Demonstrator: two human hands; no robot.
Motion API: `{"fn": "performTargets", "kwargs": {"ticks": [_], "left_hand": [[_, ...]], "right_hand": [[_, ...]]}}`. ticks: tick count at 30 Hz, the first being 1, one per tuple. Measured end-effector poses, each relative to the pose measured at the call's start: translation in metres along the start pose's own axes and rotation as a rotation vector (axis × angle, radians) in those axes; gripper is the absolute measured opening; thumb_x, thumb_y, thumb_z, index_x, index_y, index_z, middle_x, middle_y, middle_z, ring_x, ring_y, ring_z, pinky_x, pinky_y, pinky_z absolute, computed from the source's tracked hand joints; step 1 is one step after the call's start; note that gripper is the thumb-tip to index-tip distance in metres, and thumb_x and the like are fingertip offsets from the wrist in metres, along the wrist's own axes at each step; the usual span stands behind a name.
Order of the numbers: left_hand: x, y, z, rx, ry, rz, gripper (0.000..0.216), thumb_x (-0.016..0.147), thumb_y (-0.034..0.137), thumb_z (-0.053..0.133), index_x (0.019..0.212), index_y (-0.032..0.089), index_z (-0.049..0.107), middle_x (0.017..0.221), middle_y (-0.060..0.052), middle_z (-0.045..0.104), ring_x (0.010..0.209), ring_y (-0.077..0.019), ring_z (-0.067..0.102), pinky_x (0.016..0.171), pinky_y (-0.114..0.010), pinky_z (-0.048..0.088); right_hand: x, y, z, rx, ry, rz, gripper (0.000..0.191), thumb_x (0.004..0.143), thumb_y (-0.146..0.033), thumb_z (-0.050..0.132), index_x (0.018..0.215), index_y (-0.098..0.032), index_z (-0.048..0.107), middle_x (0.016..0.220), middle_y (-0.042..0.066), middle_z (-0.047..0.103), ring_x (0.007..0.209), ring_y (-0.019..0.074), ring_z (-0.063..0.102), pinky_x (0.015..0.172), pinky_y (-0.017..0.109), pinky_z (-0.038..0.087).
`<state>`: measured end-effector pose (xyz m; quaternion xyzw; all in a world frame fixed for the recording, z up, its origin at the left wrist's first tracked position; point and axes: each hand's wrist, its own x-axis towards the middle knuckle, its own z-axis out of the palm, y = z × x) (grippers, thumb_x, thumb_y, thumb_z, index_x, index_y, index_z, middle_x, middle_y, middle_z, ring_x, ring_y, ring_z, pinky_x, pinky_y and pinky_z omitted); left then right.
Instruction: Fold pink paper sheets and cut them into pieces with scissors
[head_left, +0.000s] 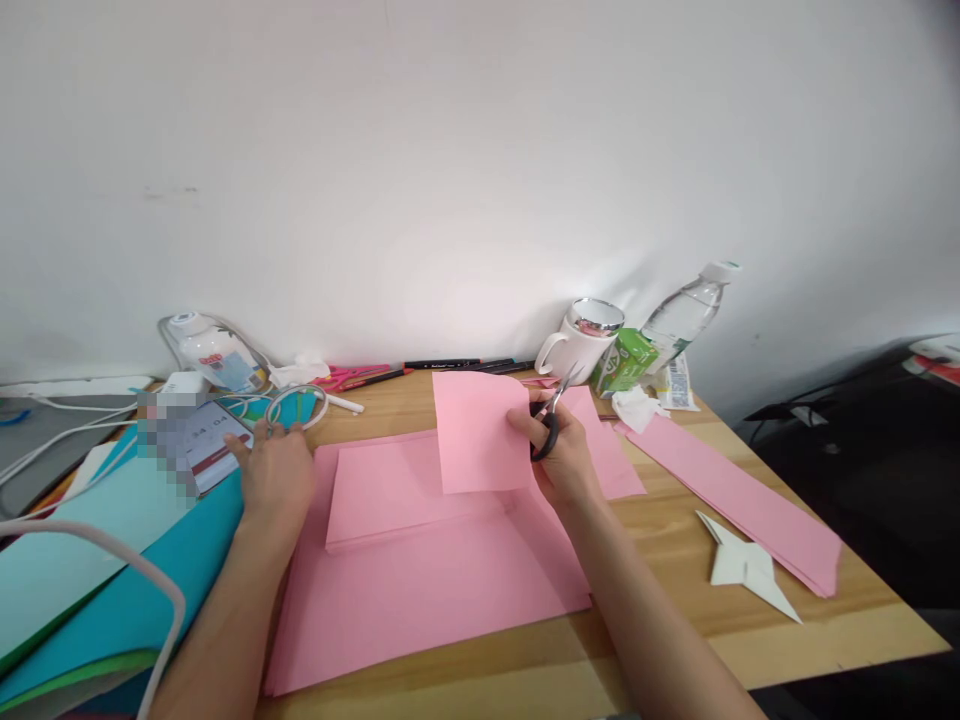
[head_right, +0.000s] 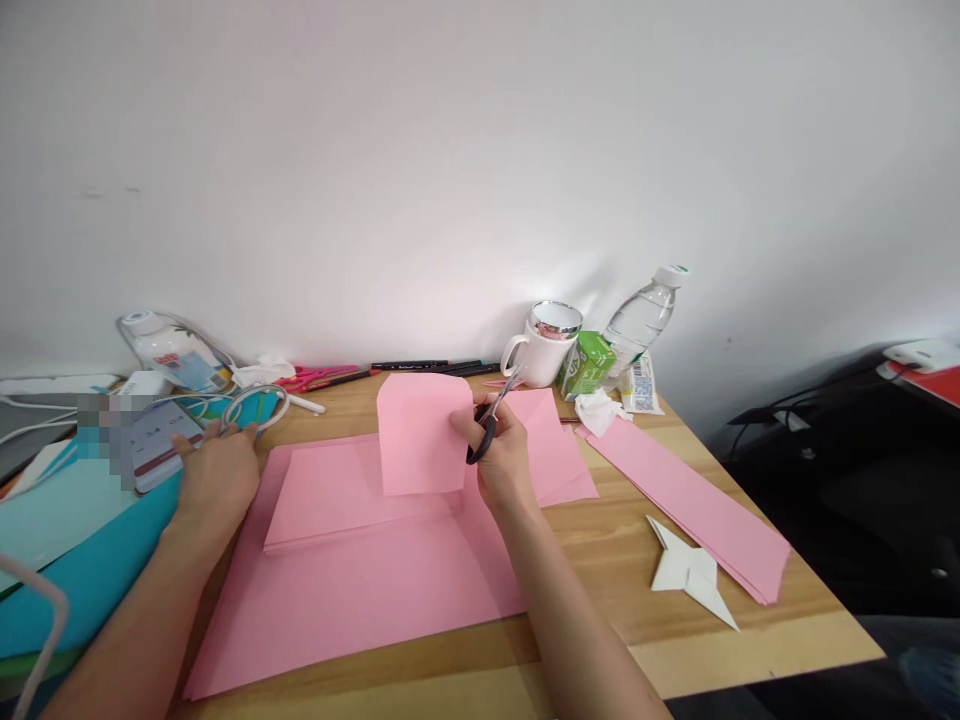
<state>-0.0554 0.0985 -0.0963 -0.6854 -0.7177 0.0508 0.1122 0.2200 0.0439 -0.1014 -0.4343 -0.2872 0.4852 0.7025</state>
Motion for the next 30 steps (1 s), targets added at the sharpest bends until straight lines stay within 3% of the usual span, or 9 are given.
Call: {"fn": "performTargets", "kwargs": {"ticks": [9,19,24,30], "left_hand": [[-0.002,0.002,-0.001,0.036,0.002,0.040,0.045,0.083,0.003,0.026,0.112,-0.001,0.060,0.110,-0.025,0.061,0.119,-0.0376,0.045,0.101,-0.056,0.025],[-0.014,0.030,-0.008,0.043,0.062,0.045,0.050,0.085,0.006,0.026,0.132,-0.001,0.041,0.131,-0.024,0.048,0.131,-0.0374,0.031,0.107,-0.055,0.012],[-0.017,0.033,-0.005,-0.030,0.052,-0.001,0.053,0.084,0.004,0.022,0.132,-0.001,0.042,0.134,-0.025,0.046,0.132,-0.0391,0.029,0.105,-0.059,0.015],[-0.016,0.030,-0.007,-0.001,0.125,0.011,0.054,0.085,0.004,0.017,0.134,0.000,0.040,0.130,-0.022,0.051,0.130,-0.0357,0.034,0.106,-0.055,0.018]], "right_hand": [[0.001,0.001,0.001,-0.014,0.014,0.009,0.029,0.055,-0.024,0.080,0.077,-0.021,0.062,0.064,-0.005,0.053,0.057,0.0104,0.048,0.054,0.025,0.037],[-0.003,-0.002,0.003,-0.021,-0.010,0.025,0.029,0.052,-0.025,0.081,0.075,-0.020,0.062,0.065,-0.005,0.054,0.058,0.0109,0.049,0.056,0.025,0.038],[-0.004,-0.005,0.005,-0.015,-0.020,0.034,0.029,0.053,-0.026,0.080,0.075,-0.021,0.063,0.063,-0.005,0.053,0.056,0.0111,0.048,0.057,0.026,0.039],[-0.004,-0.005,0.005,-0.003,-0.020,0.045,0.030,0.051,-0.025,0.081,0.075,-0.021,0.063,0.064,-0.004,0.053,0.057,0.0116,0.048,0.055,0.026,0.039]]}}
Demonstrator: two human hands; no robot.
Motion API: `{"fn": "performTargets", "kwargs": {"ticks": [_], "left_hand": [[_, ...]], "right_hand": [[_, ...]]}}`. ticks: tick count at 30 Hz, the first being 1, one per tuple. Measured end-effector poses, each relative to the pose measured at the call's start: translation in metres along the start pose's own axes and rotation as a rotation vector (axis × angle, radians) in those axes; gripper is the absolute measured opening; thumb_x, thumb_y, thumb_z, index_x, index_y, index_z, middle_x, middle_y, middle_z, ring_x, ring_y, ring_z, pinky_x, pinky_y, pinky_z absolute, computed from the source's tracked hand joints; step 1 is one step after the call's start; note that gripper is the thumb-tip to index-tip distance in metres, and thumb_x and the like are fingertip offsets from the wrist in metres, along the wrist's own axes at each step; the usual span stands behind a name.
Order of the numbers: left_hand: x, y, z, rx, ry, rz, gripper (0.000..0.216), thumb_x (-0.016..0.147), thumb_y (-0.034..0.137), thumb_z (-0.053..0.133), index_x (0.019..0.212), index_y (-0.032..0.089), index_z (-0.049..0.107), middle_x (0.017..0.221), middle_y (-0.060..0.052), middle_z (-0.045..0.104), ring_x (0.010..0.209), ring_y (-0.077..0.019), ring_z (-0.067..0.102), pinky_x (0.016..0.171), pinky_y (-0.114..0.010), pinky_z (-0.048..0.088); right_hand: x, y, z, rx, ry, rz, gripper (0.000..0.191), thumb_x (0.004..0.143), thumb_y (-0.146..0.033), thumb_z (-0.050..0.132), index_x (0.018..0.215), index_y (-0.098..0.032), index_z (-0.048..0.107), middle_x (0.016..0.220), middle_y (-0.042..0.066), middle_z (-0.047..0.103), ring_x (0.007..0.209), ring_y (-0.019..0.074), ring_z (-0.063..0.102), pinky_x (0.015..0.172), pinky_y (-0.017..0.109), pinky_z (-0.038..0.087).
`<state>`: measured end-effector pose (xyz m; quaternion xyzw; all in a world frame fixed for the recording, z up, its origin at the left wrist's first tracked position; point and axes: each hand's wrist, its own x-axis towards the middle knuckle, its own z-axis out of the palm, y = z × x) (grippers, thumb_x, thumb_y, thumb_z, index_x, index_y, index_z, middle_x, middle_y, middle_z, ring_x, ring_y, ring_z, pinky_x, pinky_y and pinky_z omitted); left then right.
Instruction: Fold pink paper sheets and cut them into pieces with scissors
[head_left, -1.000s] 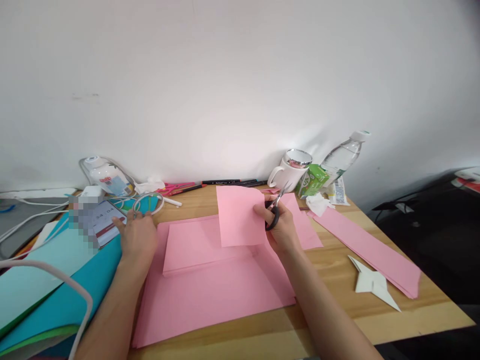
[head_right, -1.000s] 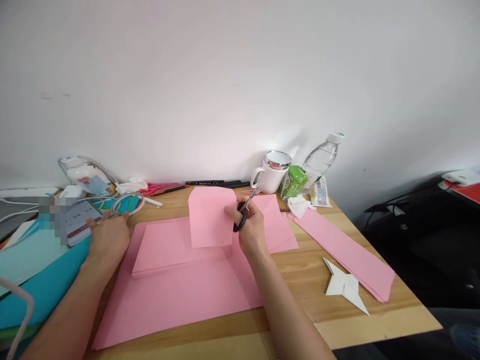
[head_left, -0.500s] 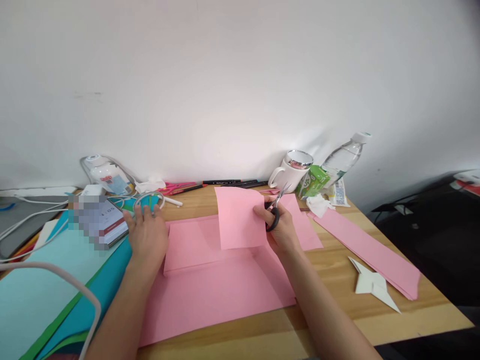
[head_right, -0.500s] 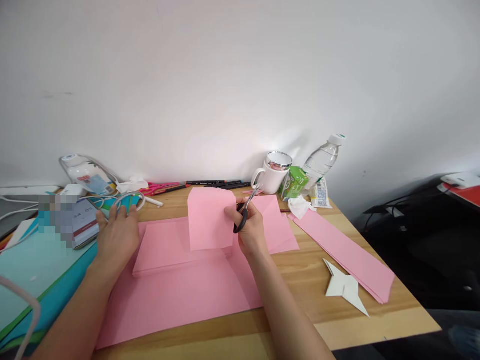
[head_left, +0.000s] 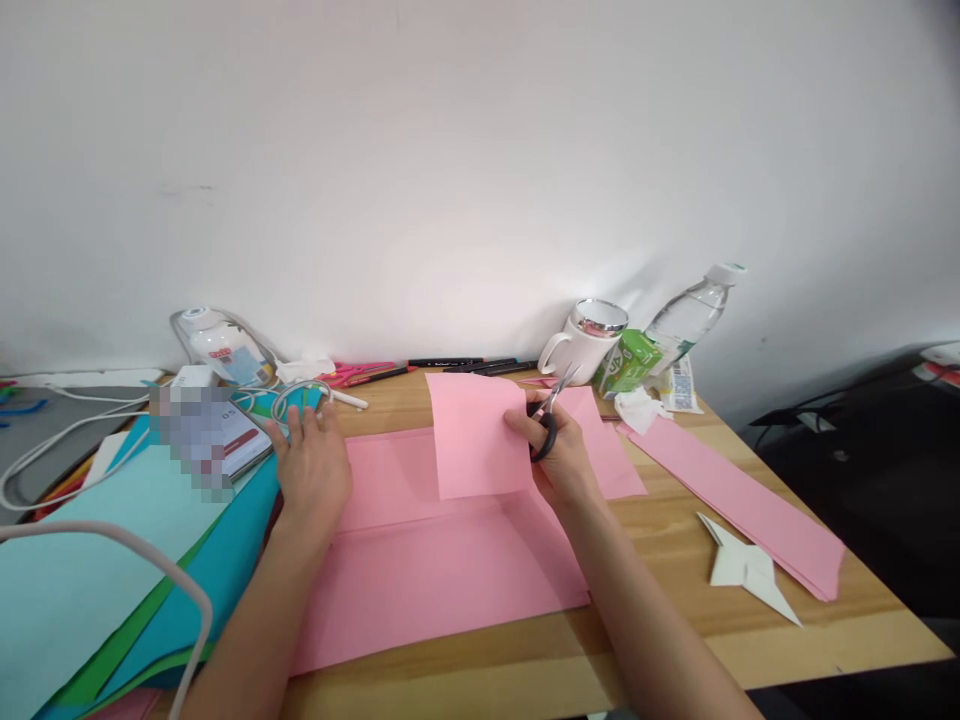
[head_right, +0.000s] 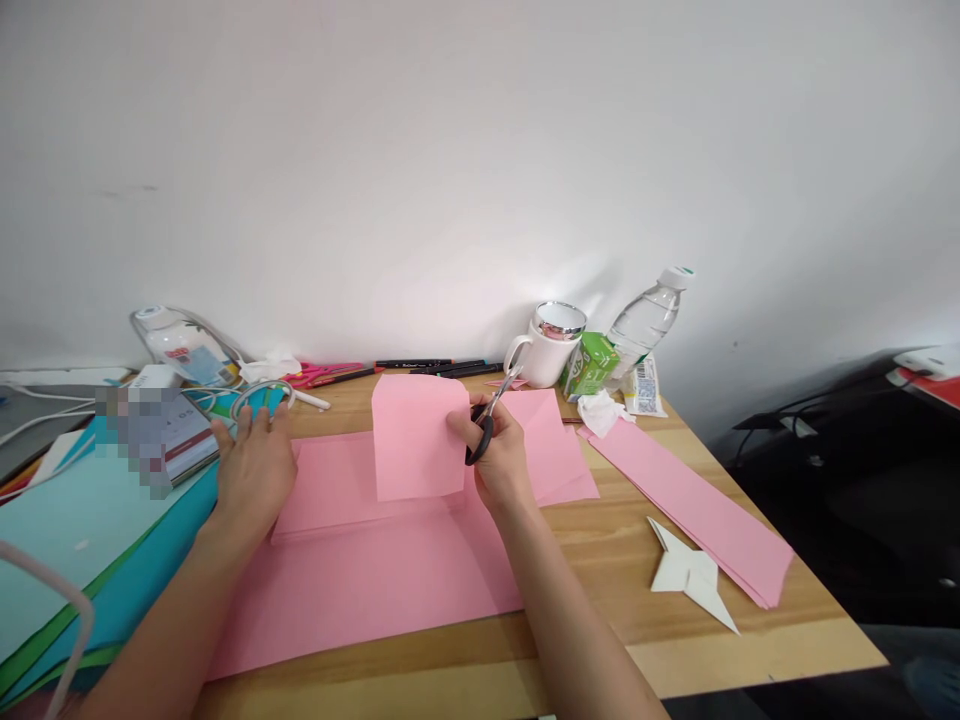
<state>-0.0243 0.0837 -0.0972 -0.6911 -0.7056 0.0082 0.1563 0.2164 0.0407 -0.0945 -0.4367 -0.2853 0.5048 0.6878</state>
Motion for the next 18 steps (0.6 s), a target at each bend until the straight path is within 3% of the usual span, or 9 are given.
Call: {"fn": "performTargets", "kwargs": {"ticks": [18], "left_hand": [[0.0026,0.0021,0.0041,-0.046,0.005,0.055,0.050,0.085,0.006,0.025,0.131,-0.003,0.042,0.130,-0.022,0.051,0.130,-0.0374,0.033,0.108,-0.052,0.015]], "right_hand": [[0.0007,0.0015,-0.0008,-0.015,0.003,0.002,0.029,0.052,-0.026,0.081,0.074,-0.020,0.063,0.063,-0.004,0.053,0.054,0.0108,0.047,0.052,0.025,0.038]]}}
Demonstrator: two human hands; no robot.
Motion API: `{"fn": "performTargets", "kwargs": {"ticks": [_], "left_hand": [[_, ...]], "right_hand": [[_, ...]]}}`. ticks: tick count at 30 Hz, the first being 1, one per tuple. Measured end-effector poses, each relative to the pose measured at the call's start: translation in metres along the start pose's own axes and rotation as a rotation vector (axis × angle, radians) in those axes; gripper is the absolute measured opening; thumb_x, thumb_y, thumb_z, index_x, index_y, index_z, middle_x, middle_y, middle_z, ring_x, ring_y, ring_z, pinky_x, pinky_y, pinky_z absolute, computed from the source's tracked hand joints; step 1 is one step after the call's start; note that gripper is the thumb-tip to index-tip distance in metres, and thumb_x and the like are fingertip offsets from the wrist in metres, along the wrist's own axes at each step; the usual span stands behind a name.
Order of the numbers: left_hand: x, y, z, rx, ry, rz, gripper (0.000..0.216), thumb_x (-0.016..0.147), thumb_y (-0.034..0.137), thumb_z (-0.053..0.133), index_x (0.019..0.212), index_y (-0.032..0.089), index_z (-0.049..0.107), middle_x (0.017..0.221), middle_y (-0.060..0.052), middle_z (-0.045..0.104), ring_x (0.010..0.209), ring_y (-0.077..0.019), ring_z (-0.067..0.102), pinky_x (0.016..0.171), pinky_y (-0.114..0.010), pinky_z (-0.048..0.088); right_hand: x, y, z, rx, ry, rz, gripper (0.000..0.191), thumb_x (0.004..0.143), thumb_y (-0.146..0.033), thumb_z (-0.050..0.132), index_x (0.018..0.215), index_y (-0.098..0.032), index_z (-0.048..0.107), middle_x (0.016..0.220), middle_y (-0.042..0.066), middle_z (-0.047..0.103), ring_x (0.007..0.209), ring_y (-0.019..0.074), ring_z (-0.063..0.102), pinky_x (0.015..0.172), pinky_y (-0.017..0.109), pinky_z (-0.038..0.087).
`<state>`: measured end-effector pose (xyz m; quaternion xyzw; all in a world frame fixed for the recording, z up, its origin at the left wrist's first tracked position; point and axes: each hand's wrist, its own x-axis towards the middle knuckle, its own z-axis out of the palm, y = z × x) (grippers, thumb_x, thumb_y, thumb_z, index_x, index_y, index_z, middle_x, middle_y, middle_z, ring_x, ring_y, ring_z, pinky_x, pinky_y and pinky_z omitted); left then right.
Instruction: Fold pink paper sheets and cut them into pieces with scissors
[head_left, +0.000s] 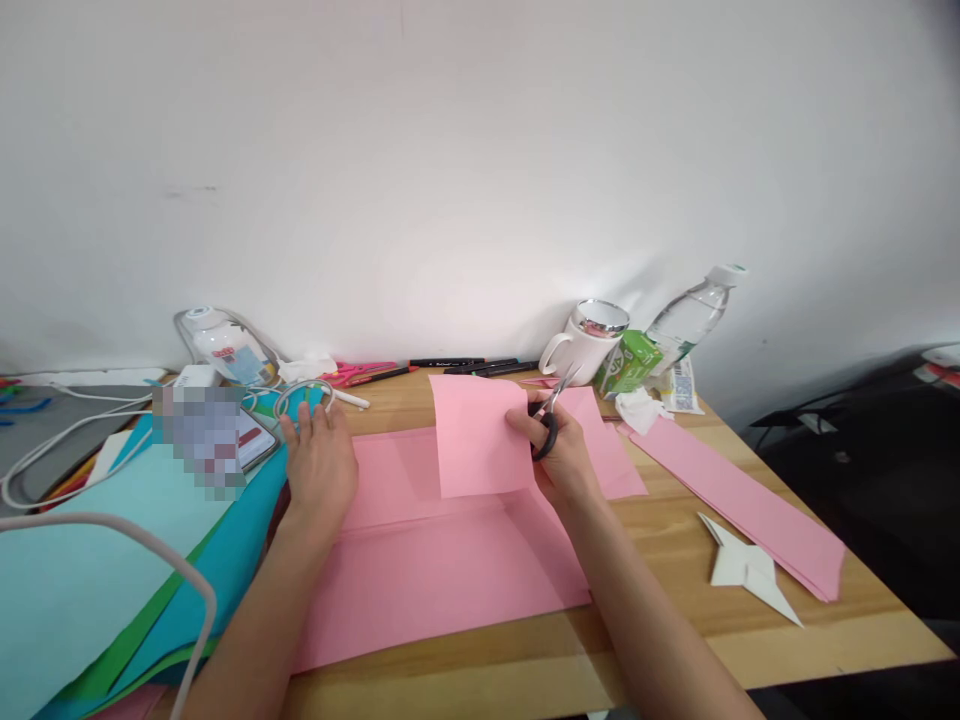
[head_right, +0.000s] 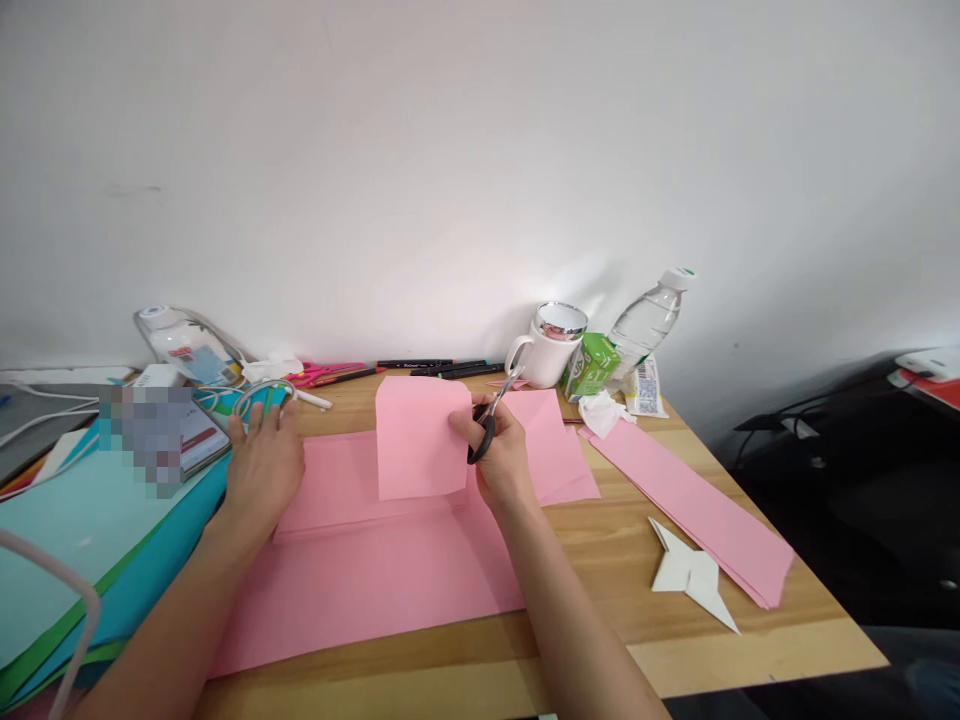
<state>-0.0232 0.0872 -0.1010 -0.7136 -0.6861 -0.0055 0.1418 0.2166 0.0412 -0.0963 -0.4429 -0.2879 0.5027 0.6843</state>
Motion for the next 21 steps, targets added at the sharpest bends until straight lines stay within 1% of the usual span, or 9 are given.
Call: {"fn": "performTargets", "kwargs": {"ticks": [2,7,16,21], "left_hand": [[0.000,0.001,-0.003,-0.008,-0.003,-0.005,0.051,0.084,0.004,0.022,0.131,-0.003,0.042,0.132,-0.022,0.049,0.131,-0.0376,0.031,0.108,-0.054,0.015],[-0.003,0.004,-0.011,-0.055,-0.027,-0.061,0.055,0.084,0.003,0.017,0.134,-0.001,0.038,0.135,-0.023,0.045,0.132,-0.0406,0.027,0.101,-0.065,0.020],[-0.005,0.004,-0.009,-0.062,-0.038,-0.052,0.054,0.084,0.003,0.020,0.135,-0.001,0.037,0.134,-0.023,0.045,0.132,-0.0411,0.025,0.102,-0.065,0.018],[-0.007,0.004,-0.012,-0.073,-0.053,-0.111,0.055,0.084,0.003,0.021,0.136,0.007,0.037,0.136,-0.023,0.042,0.134,-0.0425,0.018,0.094,-0.073,0.021]], "right_hand": [[0.000,0.000,0.000,0.000,-0.002,0.000,0.029,0.052,-0.026,0.081,0.074,-0.020,0.063,0.063,-0.004,0.053,0.055,0.0109,0.047,0.052,0.025,0.038],[-0.001,-0.002,0.000,0.000,-0.003,-0.009,0.029,0.052,-0.027,0.081,0.073,-0.021,0.063,0.063,-0.004,0.054,0.055,0.0116,0.048,0.054,0.026,0.039],[-0.001,-0.003,0.001,0.010,-0.004,-0.012,0.030,0.051,-0.027,0.081,0.073,-0.020,0.063,0.062,-0.005,0.054,0.055,0.0106,0.047,0.054,0.025,0.038],[-0.001,-0.002,0.000,0.010,0.005,-0.008,0.030,0.050,-0.028,0.081,0.072,-0.020,0.062,0.063,-0.004,0.054,0.055,0.0113,0.048,0.053,0.025,0.038]]}}
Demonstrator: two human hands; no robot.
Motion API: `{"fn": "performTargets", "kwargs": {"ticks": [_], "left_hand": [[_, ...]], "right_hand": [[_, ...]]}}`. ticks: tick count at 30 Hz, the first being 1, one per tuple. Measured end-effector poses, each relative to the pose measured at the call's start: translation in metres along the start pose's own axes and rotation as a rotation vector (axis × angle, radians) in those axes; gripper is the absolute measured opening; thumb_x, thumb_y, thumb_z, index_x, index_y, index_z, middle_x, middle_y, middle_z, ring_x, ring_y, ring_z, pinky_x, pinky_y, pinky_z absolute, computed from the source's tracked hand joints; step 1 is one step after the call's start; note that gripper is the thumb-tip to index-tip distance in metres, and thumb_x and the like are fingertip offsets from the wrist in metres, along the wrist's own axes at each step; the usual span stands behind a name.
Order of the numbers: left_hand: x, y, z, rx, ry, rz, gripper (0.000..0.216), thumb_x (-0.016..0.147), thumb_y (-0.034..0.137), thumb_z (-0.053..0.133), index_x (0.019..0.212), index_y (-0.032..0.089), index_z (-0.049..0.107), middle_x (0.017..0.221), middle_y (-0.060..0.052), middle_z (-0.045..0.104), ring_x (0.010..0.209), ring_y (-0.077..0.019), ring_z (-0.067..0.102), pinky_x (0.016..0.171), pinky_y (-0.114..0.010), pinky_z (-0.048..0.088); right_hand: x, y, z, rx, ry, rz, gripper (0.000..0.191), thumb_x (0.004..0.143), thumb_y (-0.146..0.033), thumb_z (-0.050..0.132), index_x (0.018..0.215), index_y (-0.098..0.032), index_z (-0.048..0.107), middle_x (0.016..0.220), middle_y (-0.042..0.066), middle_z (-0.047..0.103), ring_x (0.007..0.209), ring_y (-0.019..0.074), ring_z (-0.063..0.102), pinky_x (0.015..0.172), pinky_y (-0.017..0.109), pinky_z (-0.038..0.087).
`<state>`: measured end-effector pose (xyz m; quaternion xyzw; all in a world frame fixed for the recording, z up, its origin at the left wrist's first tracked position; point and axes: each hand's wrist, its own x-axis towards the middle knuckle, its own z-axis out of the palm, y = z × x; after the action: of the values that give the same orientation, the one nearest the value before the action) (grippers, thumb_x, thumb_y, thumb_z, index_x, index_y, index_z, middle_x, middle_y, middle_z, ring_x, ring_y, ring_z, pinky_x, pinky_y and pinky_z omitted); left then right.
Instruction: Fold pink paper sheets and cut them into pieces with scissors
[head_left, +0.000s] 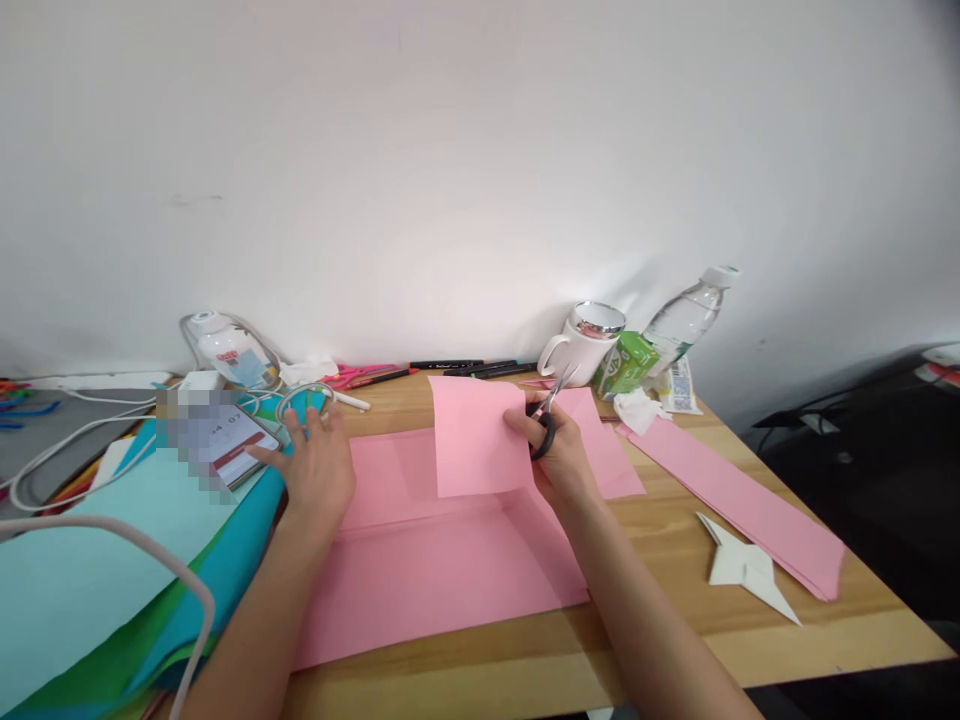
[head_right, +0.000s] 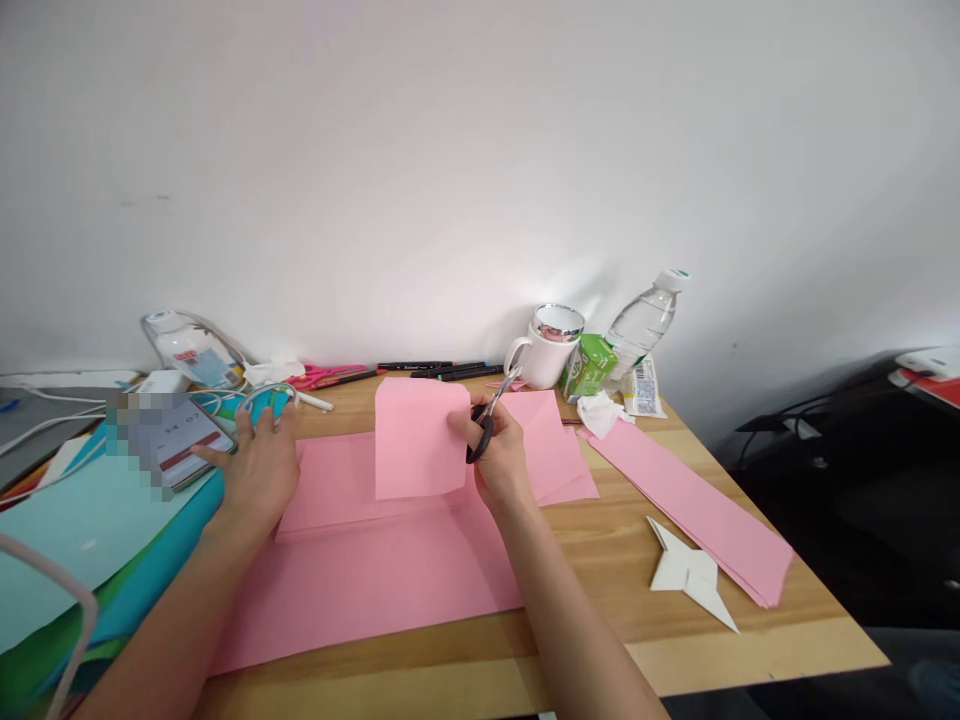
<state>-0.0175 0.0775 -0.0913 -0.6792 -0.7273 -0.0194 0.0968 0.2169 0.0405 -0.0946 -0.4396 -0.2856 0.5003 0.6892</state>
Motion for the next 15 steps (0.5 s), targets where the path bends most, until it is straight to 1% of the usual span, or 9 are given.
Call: {"fn": "performTargets", "kwargs": {"ticks": [2,5,8,9,11,12,13,14,15], "left_hand": [[-0.001,-0.001,-0.002,0.002,0.003,-0.018,0.055,0.084,0.003,0.019,0.136,0.008,0.037,0.136,-0.024,0.041,0.134,-0.0426,0.017,0.091,-0.074,0.022],[-0.001,-0.003,-0.003,-0.018,0.004,-0.016,0.055,0.085,0.003,0.016,0.135,0.006,0.038,0.135,-0.026,0.042,0.134,-0.0421,0.019,0.092,-0.073,0.022],[0.001,-0.005,0.000,-0.105,0.026,0.001,0.055,0.084,0.002,0.017,0.133,0.003,0.040,0.133,-0.028,0.043,0.135,-0.0412,0.019,0.096,-0.072,0.016],[0.001,-0.004,0.001,-0.179,0.042,0.011,0.054,0.083,0.002,0.020,0.133,0.002,0.040,0.134,-0.028,0.043,0.135,-0.0399,0.020,0.099,-0.070,0.015],[0.001,0.000,0.003,-0.470,0.047,0.010,0.050,0.084,0.009,0.030,0.132,0.001,0.040,0.134,-0.027,0.043,0.134,-0.0372,0.025,0.103,-0.063,0.017],[0.000,0.003,0.004,-0.650,0.024,0.008,0.049,0.085,0.015,0.036,0.131,0.001,0.042,0.133,-0.026,0.045,0.131,-0.0356,0.032,0.104,-0.057,0.023],[-0.002,0.008,0.003,-0.888,-0.030,-0.014,0.049,0.084,0.023,0.041,0.128,0.001,0.045,0.130,-0.025,0.049,0.126,-0.0345,0.040,0.103,-0.053,0.028],[-0.005,0.013,0.002,-0.997,-0.099,0.002,0.050,0.085,0.034,0.043,0.123,0.003,0.051,0.121,-0.023,0.057,0.116,-0.0329,0.051,0.098,-0.049,0.038],[-0.008,0.019,0.000,-1.094,-0.162,0.018,0.054,0.089,0.044,0.032,0.119,0.005,0.054,0.111,-0.021,0.064,0.106,-0.0293,0.059,0.090,-0.044,0.045]], "right_hand": [[0.000,0.000,0.000,-0.001,-0.002,0.004,0.030,0.050,-0.028,0.081,0.072,-0.021,0.062,0.063,-0.004,0.054,0.055,0.0115,0.048,0.053,0.025,0.038],[0.000,0.001,0.001,0.002,-0.006,0.011,0.028,0.051,-0.027,0.080,0.071,-0.021,0.062,0.063,-0.004,0.055,0.055,0.0114,0.049,0.053,0.025,0.038],[0.000,0.001,0.000,0.008,-0.003,0.017,0.027,0.052,-0.026,0.080,0.071,-0.021,0.061,0.063,-0.005,0.055,0.054,0.0111,0.049,0.052,0.025,0.038],[0.000,0.001,0.000,0.010,-0.004,0.023,0.028,0.052,-0.026,0.080,0.072,-0.021,0.061,0.063,-0.005,0.055,0.054,0.0111,0.049,0.052,0.025,0.039],[0.000,0.001,0.000,0.013,-0.010,0.037,0.029,0.053,-0.027,0.080,0.074,-0.021,0.061,0.063,-0.005,0.056,0.054,0.0116,0.050,0.052,0.026,0.040],[0.000,0.001,-0.001,0.014,-0.015,0.044,0.029,0.053,-0.028,0.080,0.075,-0.021,0.061,0.063,-0.005,0.056,0.054,0.0120,0.051,0.053,0.026,0.040],[0.000,0.001,-0.001,0.013,-0.021,0.050,0.030,0.054,-0.029,0.080,0.075,-0.022,0.061,0.064,-0.005,0.056,0.054,0.0123,0.051,0.054,0.027,0.041],[0.000,0.000,-0.001,0.010,-0.026,0.053,0.030,0.054,-0.030,0.080,0.076,-0.022,0.061,0.064,-0.005,0.057,0.054,0.0124,0.051,0.054,0.027,0.041],[0.000,0.000,-0.001,0.005,-0.031,0.053,0.030,0.054,-0.030,0.079,0.076,-0.022,0.061,0.064,-0.005,0.056,0.054,0.0122,0.051,0.054,0.027,0.041]]}}
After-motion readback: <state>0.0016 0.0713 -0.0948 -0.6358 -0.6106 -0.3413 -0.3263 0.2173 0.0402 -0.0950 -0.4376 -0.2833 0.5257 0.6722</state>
